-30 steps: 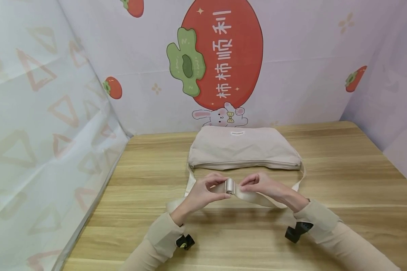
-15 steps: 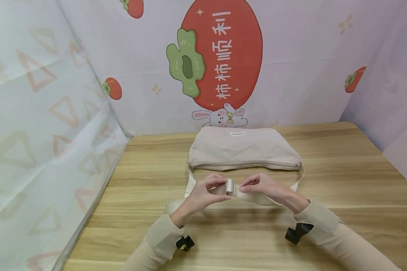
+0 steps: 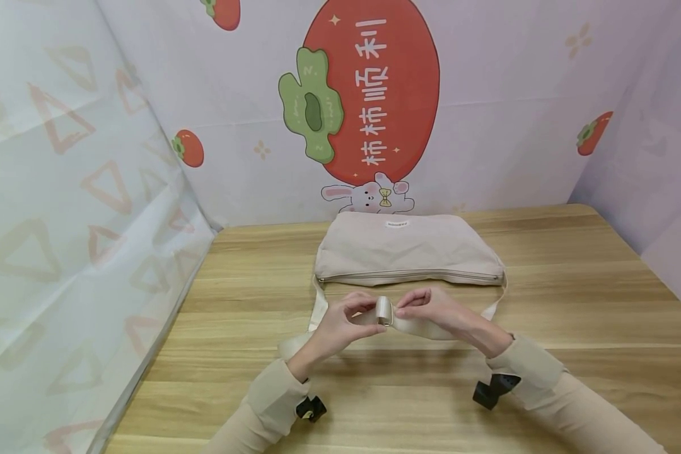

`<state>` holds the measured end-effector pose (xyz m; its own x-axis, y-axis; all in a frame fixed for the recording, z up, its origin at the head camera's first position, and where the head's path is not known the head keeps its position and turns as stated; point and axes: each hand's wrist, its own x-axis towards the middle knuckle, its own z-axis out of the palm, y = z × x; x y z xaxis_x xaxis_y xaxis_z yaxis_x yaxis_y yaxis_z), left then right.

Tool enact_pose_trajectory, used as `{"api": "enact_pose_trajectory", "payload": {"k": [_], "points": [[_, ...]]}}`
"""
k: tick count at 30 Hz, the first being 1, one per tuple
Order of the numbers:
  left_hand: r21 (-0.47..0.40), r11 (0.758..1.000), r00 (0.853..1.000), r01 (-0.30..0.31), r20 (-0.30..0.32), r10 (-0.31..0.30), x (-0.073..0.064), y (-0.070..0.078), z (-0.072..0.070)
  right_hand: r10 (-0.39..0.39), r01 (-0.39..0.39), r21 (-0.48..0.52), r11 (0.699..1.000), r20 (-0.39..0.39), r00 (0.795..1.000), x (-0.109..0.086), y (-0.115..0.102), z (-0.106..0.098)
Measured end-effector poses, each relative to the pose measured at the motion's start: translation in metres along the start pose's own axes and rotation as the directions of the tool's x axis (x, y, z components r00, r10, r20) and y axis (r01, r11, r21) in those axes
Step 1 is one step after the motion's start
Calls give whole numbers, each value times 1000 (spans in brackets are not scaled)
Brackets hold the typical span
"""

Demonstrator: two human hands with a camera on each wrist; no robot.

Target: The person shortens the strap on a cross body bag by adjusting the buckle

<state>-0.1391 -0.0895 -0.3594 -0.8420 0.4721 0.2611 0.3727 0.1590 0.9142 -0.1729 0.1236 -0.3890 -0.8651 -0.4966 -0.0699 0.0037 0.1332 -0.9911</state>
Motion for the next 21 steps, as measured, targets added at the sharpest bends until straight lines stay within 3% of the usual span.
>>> {"api": "enact_pose_trajectory", "payload": {"k": [5, 12, 21], "points": [[-18, 1000, 1000, -1, -31, 0, 0, -4, -2, -15, 14, 27, 1000, 37, 999, -2, 1, -4], [-53, 999, 998, 0, -61, -4, 1, -25, -5, 9, -8, -20, 1000, 85, 996, -4, 5, -12], [-104, 994, 998, -34, -64, 28, 0, -26, -10, 25, -22, -47, 999, 45, 999, -14, 11, -25]]}}
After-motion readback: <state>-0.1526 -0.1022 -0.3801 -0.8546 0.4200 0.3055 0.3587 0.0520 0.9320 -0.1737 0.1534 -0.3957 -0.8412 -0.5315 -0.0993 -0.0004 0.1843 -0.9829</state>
